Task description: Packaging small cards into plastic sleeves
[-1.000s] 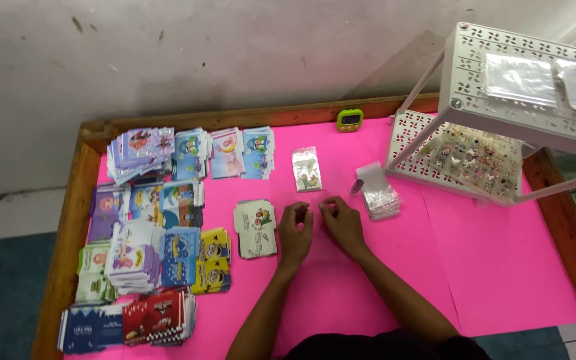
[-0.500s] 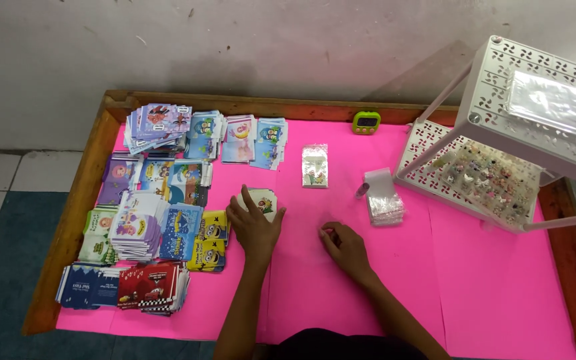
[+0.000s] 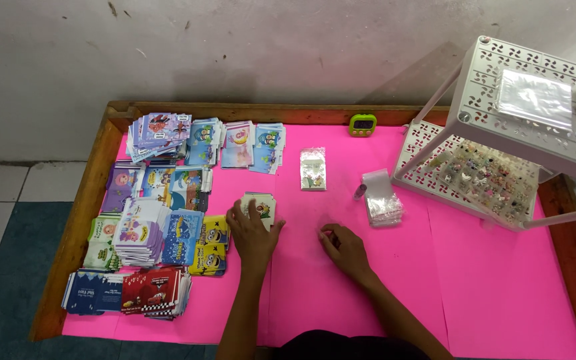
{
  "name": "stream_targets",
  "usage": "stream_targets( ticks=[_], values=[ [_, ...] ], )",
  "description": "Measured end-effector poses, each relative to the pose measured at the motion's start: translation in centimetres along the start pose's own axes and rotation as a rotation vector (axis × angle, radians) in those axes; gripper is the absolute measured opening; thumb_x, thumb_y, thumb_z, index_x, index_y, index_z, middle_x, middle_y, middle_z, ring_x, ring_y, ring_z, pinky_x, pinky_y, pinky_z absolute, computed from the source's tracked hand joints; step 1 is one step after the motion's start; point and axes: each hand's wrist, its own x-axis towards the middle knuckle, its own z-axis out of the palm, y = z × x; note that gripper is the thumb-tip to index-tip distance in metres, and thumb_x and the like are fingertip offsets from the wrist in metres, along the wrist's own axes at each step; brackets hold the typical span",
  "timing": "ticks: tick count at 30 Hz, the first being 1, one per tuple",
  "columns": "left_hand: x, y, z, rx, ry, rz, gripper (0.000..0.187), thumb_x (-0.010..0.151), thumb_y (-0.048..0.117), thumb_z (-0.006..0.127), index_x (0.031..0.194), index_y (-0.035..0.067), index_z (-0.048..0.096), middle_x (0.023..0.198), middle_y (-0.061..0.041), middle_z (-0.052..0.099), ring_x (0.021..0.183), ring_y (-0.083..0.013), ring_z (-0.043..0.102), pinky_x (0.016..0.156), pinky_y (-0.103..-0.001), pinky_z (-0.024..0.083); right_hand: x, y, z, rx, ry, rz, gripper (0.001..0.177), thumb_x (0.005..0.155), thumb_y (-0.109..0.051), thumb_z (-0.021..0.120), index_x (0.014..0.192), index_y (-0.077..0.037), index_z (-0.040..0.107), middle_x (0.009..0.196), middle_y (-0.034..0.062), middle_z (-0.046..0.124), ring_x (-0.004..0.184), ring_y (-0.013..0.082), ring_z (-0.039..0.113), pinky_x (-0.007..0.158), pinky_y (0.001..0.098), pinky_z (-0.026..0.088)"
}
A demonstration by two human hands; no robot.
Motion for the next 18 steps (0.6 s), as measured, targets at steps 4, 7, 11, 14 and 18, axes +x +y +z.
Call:
stream_targets(
  ticks=[4, 7, 11, 14, 18],
  values=[
    [-1.0, 0.2, 0.8, -0.030, -0.033, 0.028, 0.066, 0.080, 0.042, 0.082, 0.129, 0.004, 0.061, 0.132, -0.021, 0.053, 0.125, -0.0430, 0.053, 0.097, -0.051, 0.053, -0.1, -0.5, -0.2, 0.011, 0.020, 0.002, 0.021, 0.096, -0.031, 0.071, 0.107, -0.013, 0.075, 0.071, 0.0116, 0.069, 0.069, 0.0277, 0.072, 0.063, 0.0387, 0.060],
    [-1.0, -0.2, 1.5, -0.019, -0.064, 0.066, 0.036, 0.092, 0.027, 0.070, 0.120, 0.004, 0.067, 0.126, -0.020, 0.061, 0.121, -0.0395, 0.061, 0.096, -0.047, 0.057, 0.0, -0.5, -0.3, 0.015, 0.016, -0.013, 0.022, 0.096, -0.031, 0.070, 0.107, -0.012, 0.075, 0.071, 0.0125, 0.069, 0.068, 0.0284, 0.072, 0.063, 0.0383, 0.061],
    [-0.9, -2.2, 4.8, 0.035, -0.014, 0.109, 0.021, 0.098, 0.022, 0.059, 0.103, 0.007, 0.072, 0.109, -0.017, 0.072, 0.107, -0.0366, 0.071, 0.089, -0.040, 0.061, -0.1, -0.2, -0.2, 0.012, 0.003, -0.015, 0.022, 0.097, -0.032, 0.070, 0.107, -0.013, 0.074, 0.071, 0.0115, 0.070, 0.069, 0.0273, 0.072, 0.063, 0.0380, 0.061],
    [-0.4, -2.2, 4.6, 0.087, 0.014, 0.119, 0.020, 0.098, 0.023, 0.056, 0.094, 0.010, 0.071, 0.088, -0.012, 0.072, 0.083, -0.0304, 0.074, 0.069, -0.036, 0.062, 0.0, -0.3, -0.2, 0.030, 0.000, 0.003, 0.022, 0.097, -0.031, 0.069, 0.108, -0.012, 0.074, 0.072, 0.0126, 0.070, 0.069, 0.0292, 0.072, 0.064, 0.0400, 0.060],
    [0.0, -0.2, 0.6, -0.030, 0.029, 0.091, 0.016, 0.096, 0.014, 0.058, 0.089, 0.007, 0.071, 0.073, -0.012, 0.071, 0.066, -0.0312, 0.075, 0.056, -0.038, 0.062, 0.1, -0.3, -0.4, -0.022, 0.005, -0.033, 0.021, 0.097, -0.030, 0.069, 0.108, -0.013, 0.074, 0.072, 0.0088, 0.069, 0.068, 0.0250, 0.071, 0.065, 0.0371, 0.060]
  ],
)
